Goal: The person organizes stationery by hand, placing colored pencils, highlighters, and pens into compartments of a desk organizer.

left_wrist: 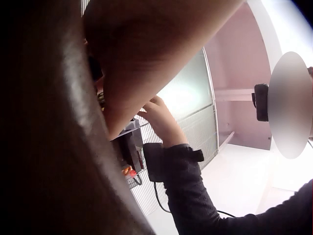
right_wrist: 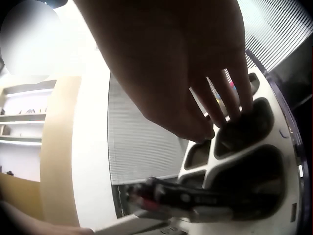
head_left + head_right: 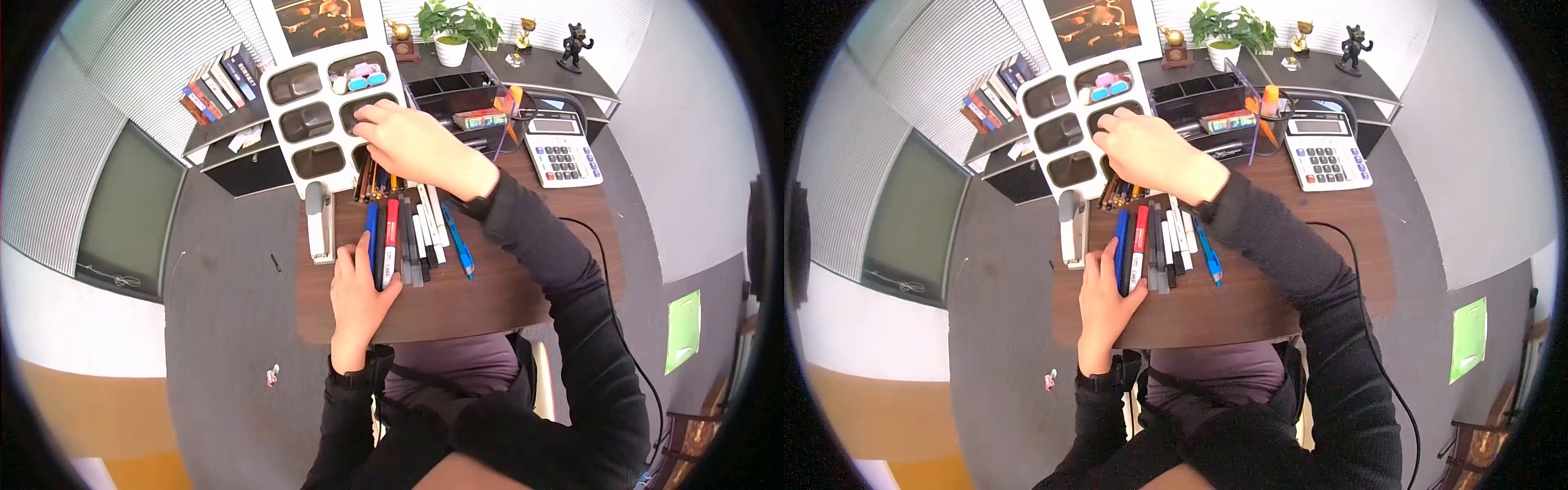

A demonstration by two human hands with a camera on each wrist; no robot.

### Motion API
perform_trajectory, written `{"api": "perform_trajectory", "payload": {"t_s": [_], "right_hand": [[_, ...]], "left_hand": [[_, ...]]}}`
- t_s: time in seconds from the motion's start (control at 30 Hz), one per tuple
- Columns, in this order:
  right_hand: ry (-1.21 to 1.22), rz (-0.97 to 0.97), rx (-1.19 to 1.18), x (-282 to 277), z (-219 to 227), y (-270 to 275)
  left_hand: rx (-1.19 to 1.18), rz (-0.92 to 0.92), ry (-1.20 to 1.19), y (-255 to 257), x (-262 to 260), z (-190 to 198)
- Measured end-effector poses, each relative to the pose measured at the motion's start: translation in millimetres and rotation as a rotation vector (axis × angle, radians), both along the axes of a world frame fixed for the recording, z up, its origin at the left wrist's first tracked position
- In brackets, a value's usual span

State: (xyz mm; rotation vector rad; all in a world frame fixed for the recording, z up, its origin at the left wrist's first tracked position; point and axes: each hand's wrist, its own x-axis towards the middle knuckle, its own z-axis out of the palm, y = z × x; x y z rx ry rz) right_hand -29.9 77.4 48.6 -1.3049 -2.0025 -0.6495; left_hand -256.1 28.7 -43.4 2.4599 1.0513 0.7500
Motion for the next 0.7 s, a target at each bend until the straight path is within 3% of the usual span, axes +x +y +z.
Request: {"api": "perform_trajectory", "payload": {"t_s": [0.17, 0.23, 0.47, 0.7], "right_hand": [[0.114, 0.009, -0.049, -7, 31, -57], [0.139, -0.1, -0.298, -2, 28, -80], [0.046, -0.264, -0.815, 1, -37, -129], [0.176, -0.29, -0.77, 15, -51, -138]], "left_hand": [[-0.005, 0.036, 0.0, 0, 4, -2], [0.009, 0.043, -0.006, 0, 5, -2], [0.055, 0.079, -0.023, -1, 9, -7], [0.114, 0.077, -0.064, 0, 9, -10]]}}
